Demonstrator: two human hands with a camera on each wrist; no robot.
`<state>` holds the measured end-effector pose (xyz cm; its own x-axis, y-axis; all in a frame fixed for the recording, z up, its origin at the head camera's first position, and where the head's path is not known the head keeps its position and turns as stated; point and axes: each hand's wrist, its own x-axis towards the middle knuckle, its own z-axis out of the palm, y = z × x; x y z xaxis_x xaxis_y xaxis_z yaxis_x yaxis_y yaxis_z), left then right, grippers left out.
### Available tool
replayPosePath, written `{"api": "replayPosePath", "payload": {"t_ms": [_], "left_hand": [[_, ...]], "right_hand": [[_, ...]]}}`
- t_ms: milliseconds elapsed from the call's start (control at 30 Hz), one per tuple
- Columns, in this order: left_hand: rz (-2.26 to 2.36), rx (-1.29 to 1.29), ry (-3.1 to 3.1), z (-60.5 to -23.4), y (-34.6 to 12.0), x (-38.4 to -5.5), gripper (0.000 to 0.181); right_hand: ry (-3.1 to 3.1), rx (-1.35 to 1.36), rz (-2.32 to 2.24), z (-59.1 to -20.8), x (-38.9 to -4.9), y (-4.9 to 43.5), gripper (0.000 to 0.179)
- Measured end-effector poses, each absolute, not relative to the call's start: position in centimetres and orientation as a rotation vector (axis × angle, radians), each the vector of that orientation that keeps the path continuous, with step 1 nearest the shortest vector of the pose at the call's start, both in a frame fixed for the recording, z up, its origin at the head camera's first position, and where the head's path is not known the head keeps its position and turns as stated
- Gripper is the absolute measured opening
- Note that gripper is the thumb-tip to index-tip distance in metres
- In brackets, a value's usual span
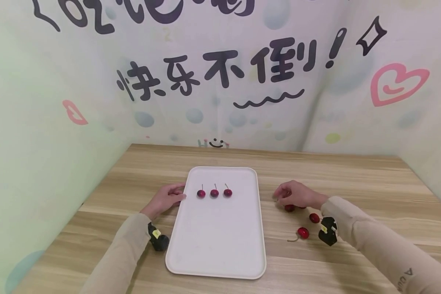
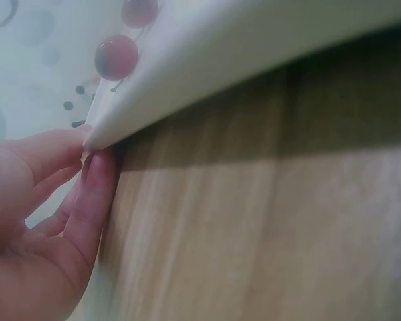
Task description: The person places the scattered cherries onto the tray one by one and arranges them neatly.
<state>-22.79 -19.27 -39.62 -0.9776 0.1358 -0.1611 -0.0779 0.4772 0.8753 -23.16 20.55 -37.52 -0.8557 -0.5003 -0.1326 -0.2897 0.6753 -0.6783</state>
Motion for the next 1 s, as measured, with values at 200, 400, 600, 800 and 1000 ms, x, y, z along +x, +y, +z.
{"api": "replayPosePath", "payload": {"t_ms": [200,400,600,800,1000], "left_hand": [[1.493,0.046,2.521,-39.61,-19.29,-22.81,0.044],[1.497,0.039,2.514,-39.61,-19.3,-22.82,0.044],[1.496,0.037,2.515,-39.62,-19.32,-22.79,0.044],[1.489,0.051,2.52,-39.55,-19.28,-22.61,0.044],[1.49,0.05,2.522,-39.54,-19.22,-22.67,0.044]], "right_hand": [[2.546,-0.58,-1.019,-37.8,-23.02,20.21,0.017],[2.532,-0.568,-1.033,-37.84,-22.8,19.94,0.012],[2.535,-0.584,-1.018,-37.76,-22.73,19.79,0.009],[2.551,-0.617,-0.995,-37.86,-22.8,19.8,0.006],[2.571,-0.653,-0.968,-37.83,-22.89,19.84,0.004]]}}
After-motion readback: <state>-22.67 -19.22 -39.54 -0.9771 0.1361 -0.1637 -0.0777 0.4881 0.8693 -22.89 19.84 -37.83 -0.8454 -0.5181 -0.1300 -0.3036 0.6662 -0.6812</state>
